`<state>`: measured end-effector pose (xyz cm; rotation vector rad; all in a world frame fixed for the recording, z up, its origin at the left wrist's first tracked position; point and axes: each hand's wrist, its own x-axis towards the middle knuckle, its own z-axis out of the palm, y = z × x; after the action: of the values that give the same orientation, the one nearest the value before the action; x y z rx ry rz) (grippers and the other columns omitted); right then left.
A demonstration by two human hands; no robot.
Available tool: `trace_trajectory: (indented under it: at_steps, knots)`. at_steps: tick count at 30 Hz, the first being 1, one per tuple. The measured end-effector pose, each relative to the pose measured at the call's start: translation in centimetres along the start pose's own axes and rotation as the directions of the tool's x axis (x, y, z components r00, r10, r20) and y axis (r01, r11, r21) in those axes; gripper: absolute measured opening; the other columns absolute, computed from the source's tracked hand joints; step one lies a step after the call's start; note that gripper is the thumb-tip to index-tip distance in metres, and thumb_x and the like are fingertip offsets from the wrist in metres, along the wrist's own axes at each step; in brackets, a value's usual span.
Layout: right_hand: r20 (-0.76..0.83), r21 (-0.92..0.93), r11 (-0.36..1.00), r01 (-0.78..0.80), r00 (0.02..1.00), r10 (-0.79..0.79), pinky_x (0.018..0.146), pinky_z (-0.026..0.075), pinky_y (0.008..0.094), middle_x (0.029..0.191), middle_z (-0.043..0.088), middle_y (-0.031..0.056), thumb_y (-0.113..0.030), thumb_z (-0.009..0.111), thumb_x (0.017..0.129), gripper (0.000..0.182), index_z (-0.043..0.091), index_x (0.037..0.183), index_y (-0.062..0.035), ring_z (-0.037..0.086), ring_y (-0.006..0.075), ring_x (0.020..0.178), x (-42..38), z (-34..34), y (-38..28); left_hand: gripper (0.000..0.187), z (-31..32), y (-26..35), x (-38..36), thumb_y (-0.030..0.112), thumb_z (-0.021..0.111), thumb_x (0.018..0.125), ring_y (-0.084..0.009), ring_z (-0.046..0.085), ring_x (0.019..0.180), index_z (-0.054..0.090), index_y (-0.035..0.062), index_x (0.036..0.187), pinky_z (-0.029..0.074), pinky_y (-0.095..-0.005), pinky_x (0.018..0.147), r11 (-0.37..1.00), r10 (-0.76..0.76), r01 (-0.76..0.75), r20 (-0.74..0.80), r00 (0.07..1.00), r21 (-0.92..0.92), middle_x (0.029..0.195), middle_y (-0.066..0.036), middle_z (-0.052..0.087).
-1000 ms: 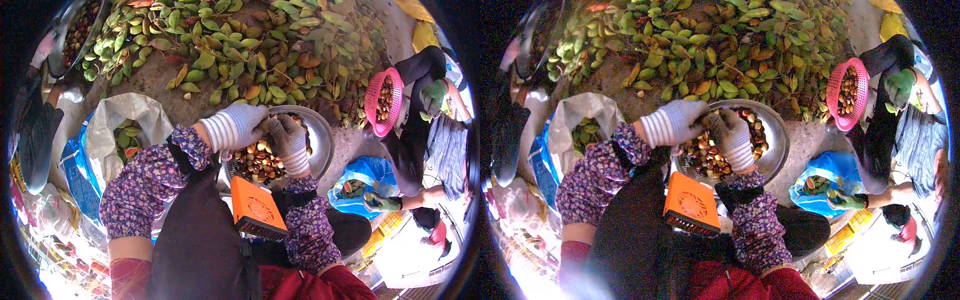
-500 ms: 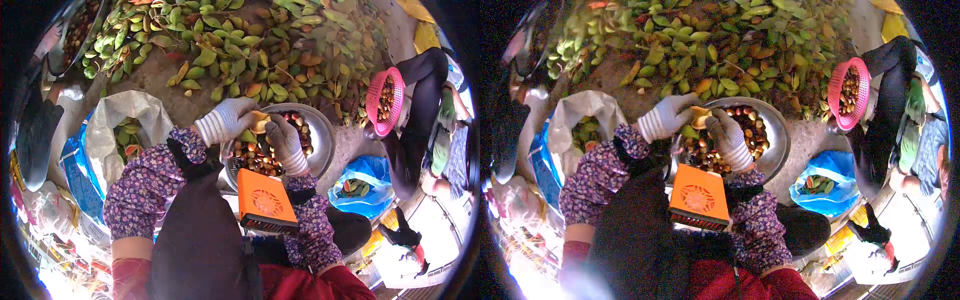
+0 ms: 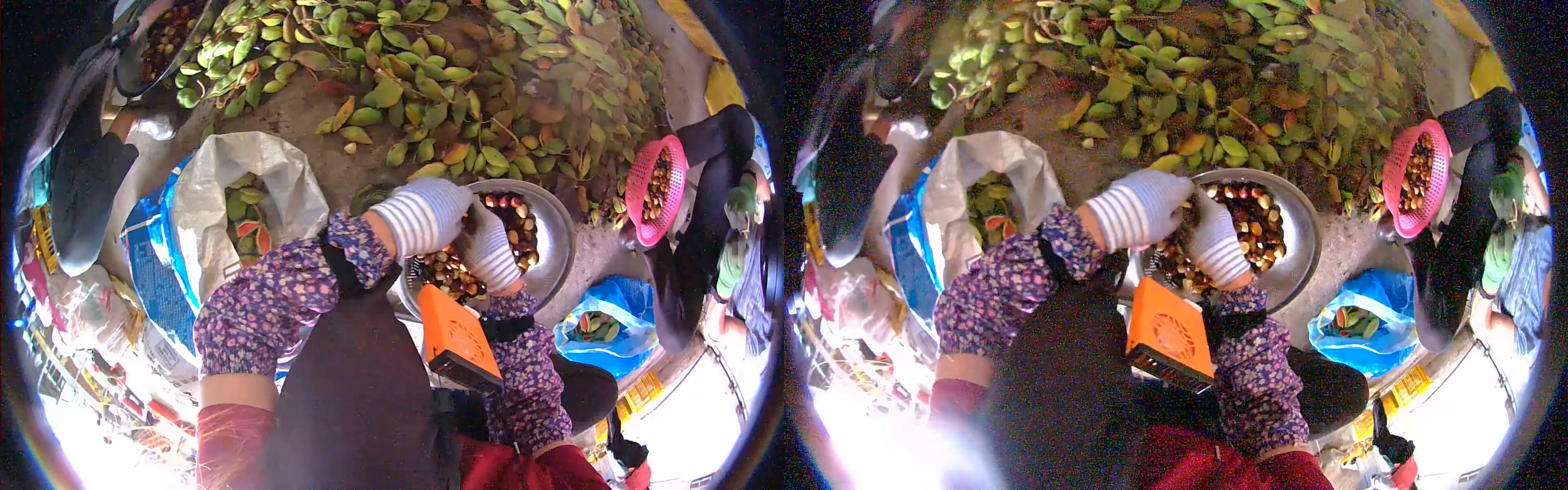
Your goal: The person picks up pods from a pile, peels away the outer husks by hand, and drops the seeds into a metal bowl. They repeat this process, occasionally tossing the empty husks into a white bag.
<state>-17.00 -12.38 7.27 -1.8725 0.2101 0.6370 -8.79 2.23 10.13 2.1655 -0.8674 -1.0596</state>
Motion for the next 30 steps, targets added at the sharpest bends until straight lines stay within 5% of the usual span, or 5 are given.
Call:
trace_trajectory:
  at_steps: [5, 12, 14, 20, 30]
  knots:
    - [-0.109, -0.203, 0.979, 0.034, 0.992, -0.057, 0.074, 0.047, 0.0359, 0.092, 0.062, 0.0218, -0.002, 0.054, 0.072, 0.031, 0.055, 0.103, 0.0025, 0.06, 0.0381, 0.087, -0.4, 1.5, -1.3, 0.023, 0.0, -0.8, -0.7, 0.02, 0.054, 0.075, -0.0388, 0.06, 0.077, 0.057, 0.0008, 0.088, 0.048, -0.0455, 0.071, 0.998, -0.024, 0.023, -0.002, 1.0, -0.065, 0.077, -0.023, 0.061]
    - [-0.012, 0.082, 0.985, 0.154, 0.988, -0.153, 0.076, 0.048, 0.0322, 0.091, 0.064, 0.0154, -0.004, 0.052, 0.081, 0.034, 0.051, 0.114, 0.0013, 0.061, 0.0229, 0.084, -0.2, 0.2, -2.0, 0.024, -1.3, -2.6, -2.9, 0.019, 0.057, 0.072, -0.0394, 0.059, 0.079, 0.06, 0.0053, 0.092, 0.048, -0.0455, 0.07, 0.997, -0.032, 0.018, -0.19, 0.981, -0.077, 0.081, -0.02, 0.062]
    - [0.113, 0.217, 0.908, -0.36, 0.933, 0.343, 0.071, 0.046, 0.0293, 0.081, 0.062, 0.0109, -0.007, 0.052, 0.083, 0.031, 0.052, 0.114, -0.0013, 0.056, 0.0155, 0.075, -1.0, -2.5, -5.5, 0.024, -2.6, -3.7, -6.3, 0.019, 0.058, 0.073, -0.0385, 0.059, 0.079, 0.061, 0.0062, 0.092, 0.048, -0.0451, 0.071, 0.974, -0.22, 0.197, -0.276, 0.936, -0.109, 0.083, -0.019, 0.062]
    - [0.049, -0.681, 0.732, 0.013, 0.998, 0.027, 0.074, 0.045, 0.0399, 0.087, 0.06, 0.0191, -0.019, 0.059, 0.082, 0.022, 0.061, 0.093, -0.0003, 0.058, 0.0342, 0.083, -1.5, -6.1, 3.1, 0.029, -3.9, -6.5, -17.5, 0.027, 0.061, 0.074, -0.0323, 0.06, 0.087, 0.062, 0.0104, 0.098, 0.048, -0.0416, 0.079, 0.508, -0.84, 0.77, 0.024, 0.542, 0.386, 0.093, -0.016, 0.062]
    - [-0.17, -0.659, 0.745, -0.098, 0.985, -0.021, 0.078, 0.046, 0.0448, 0.099, 0.058, 0.0229, -0.03, 0.056, 0.083, 0.03, 0.058, 0.101, -0.0056, 0.057, 0.0406, 0.089, -0.8, -6.0, 3.4, 0.073, -2.6, -7.9, -3.5, 0.028, 0.068, 0.072, -0.0352, 0.049, 0.11, 0.034, 0.0088, 0.133, 0.044, -0.0437, 0.088, 0.696, -0.468, 0.637, -0.463, 0.752, 0.331, 0.125, -0.017, 0.045]
